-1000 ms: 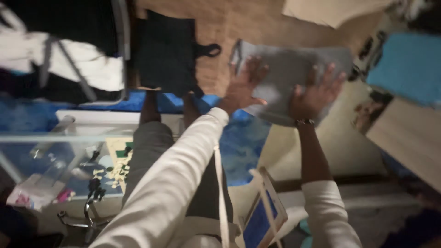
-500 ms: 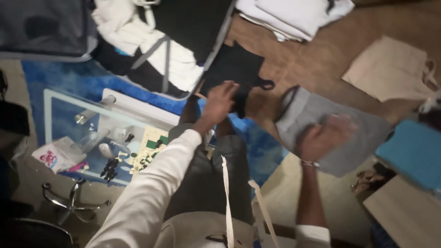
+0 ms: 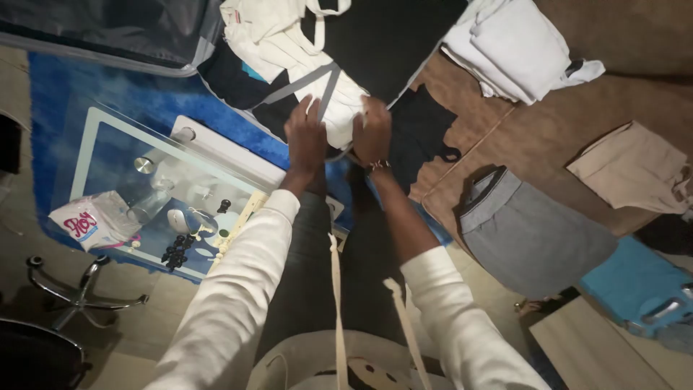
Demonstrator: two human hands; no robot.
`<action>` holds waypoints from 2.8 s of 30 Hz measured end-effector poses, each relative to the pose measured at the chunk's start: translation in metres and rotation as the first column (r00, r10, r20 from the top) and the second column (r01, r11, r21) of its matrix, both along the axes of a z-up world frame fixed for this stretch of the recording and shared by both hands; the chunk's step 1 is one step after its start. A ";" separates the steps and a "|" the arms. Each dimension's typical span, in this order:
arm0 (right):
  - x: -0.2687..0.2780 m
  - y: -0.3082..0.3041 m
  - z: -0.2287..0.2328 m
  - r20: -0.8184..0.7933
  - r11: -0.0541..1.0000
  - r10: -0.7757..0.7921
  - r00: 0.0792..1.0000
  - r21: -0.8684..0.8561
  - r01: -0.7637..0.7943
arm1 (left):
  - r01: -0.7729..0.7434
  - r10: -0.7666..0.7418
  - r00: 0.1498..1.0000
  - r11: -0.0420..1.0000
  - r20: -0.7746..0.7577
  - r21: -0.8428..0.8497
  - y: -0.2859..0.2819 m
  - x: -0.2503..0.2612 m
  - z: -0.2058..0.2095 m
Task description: Packing various items of clothing and belongings into a hard-shell suitcase.
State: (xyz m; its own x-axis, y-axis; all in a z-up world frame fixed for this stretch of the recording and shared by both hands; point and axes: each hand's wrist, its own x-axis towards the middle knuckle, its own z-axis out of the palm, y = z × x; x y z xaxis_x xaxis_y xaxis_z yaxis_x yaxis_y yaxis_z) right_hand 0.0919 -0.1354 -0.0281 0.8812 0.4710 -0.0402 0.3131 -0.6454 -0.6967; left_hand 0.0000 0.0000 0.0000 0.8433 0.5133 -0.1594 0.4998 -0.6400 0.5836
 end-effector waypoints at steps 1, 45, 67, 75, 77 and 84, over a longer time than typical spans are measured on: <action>0.003 0.009 0.003 0.004 1.000 0.003 1.000 -0.005 -0.003 | -0.003 0.003 1.000 1.000 0.004 -0.005 0.010 0.003 -0.004; 0.157 -0.017 -0.034 -0.976 0.613 -0.212 0.059 -0.086 0.785 | -0.218 0.212 0.972 0.657 -0.100 -0.722 0.043 0.041 -0.013; 0.242 -0.002 -0.025 -0.008 0.968 0.050 0.999 -0.247 -0.050 | -0.147 0.623 0.591 -0.542 -0.512 -0.828 -0.022 0.084 -0.115; 0.258 -0.006 0.000 -0.046 0.849 0.219 0.975 -0.483 -0.213 | -0.091 0.459 0.773 -0.603 -0.438 -0.792 0.003 0.115 -0.082; 0.255 -0.015 -0.002 -0.065 0.877 0.214 0.975 -0.427 -0.222 | -0.086 0.423 0.813 -0.591 -0.399 -0.802 0.008 0.122 -0.069; 0.228 -0.071 -0.007 -0.290 0.999 -0.035 0.956 -0.009 0.034 | -0.215 0.408 0.791 -0.512 -0.456 -0.832 -0.019 0.110 -0.048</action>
